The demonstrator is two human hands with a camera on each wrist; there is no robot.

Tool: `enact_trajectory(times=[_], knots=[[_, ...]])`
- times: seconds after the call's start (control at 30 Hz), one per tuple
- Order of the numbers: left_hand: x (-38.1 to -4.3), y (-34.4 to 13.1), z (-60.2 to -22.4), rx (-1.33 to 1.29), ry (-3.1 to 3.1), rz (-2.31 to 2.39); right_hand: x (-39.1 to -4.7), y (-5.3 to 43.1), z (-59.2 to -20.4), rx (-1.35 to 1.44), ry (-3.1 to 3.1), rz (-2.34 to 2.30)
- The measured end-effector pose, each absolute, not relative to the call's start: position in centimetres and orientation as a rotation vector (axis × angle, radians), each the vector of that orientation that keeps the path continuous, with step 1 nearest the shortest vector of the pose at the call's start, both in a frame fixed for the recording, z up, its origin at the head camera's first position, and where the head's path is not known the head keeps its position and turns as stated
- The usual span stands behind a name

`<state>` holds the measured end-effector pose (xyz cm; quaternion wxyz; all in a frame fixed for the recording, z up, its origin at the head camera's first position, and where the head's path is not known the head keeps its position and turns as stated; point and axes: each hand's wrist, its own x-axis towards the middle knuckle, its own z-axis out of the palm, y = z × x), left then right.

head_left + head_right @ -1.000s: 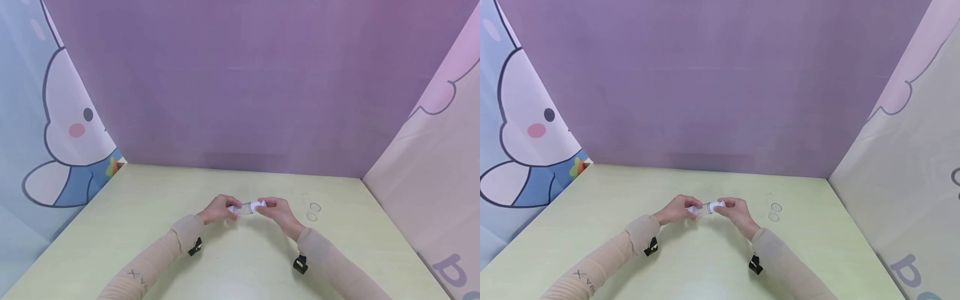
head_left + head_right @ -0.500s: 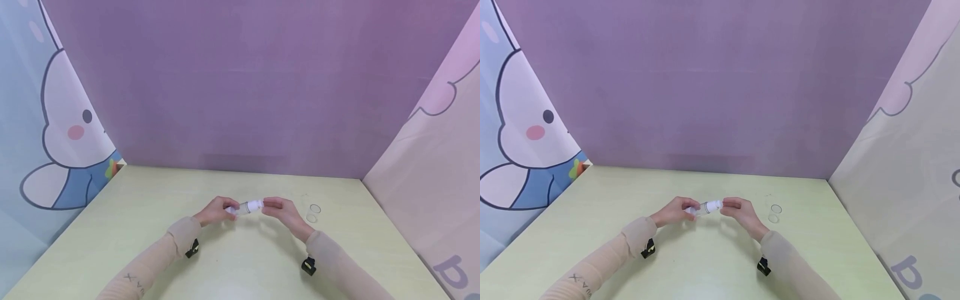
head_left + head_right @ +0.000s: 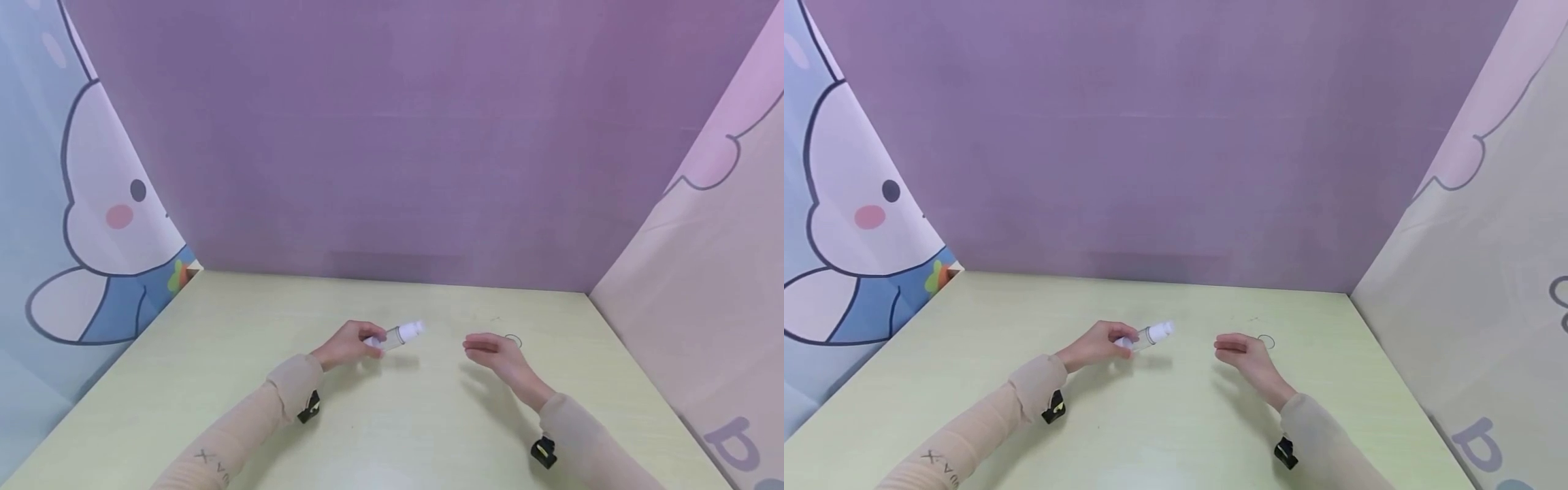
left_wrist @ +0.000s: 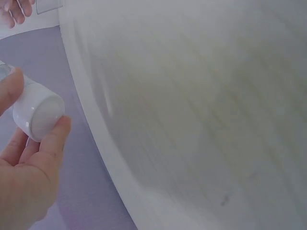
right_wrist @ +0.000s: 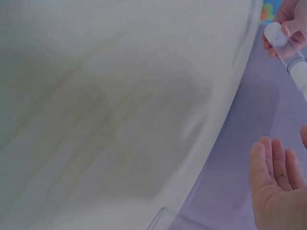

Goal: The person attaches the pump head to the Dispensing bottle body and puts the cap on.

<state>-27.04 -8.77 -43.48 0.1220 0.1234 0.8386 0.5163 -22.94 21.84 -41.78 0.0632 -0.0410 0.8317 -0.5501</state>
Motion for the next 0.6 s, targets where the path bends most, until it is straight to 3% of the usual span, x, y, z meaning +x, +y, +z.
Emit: enact_trajectory(times=[0.6], knots=[[-27.1,-8.7,-43.5,0.348,2.441,1.516,-21.1,28.6,-42.2,-0.035,2.597,-1.646]])
